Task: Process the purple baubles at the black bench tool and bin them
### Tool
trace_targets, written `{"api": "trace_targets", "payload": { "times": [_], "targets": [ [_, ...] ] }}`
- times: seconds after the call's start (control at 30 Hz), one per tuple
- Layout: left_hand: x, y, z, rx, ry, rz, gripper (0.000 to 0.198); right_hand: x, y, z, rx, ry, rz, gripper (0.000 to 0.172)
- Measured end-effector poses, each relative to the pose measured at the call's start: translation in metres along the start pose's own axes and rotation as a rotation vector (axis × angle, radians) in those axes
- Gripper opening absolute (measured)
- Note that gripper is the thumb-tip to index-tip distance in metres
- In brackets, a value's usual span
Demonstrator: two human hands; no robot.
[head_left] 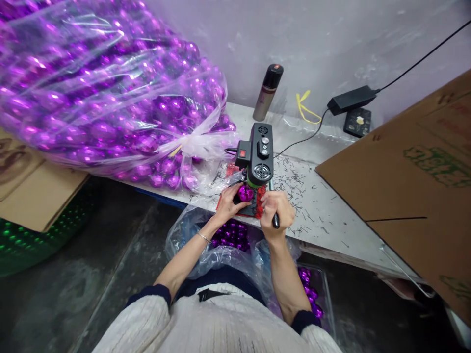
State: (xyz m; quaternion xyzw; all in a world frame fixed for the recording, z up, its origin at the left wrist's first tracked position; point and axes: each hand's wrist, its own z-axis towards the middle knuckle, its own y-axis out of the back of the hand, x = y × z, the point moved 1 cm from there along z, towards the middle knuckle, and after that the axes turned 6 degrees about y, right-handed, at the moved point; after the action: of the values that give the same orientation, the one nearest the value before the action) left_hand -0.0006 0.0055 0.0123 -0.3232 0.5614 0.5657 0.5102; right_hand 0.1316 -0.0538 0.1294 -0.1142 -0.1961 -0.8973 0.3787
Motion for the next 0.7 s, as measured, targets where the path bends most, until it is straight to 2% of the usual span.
{"api": "trace_targets", "payload": {
  "times": [0.27, 0.7],
  "targets": [
    [0.003, 0.000, -0.001, 0.014, 0.011, 0.004, 0.069, -0.019, -0.016, -0.037, -0.093, 0.071, -0.006, 0.027],
    [0.004, -0.002, -0.002, 0.003, -0.022, 0.000, 0.067, -0.023, -0.019, -0.047, -0.124, 0.055, 0.010, 0.028]
  ]
}}
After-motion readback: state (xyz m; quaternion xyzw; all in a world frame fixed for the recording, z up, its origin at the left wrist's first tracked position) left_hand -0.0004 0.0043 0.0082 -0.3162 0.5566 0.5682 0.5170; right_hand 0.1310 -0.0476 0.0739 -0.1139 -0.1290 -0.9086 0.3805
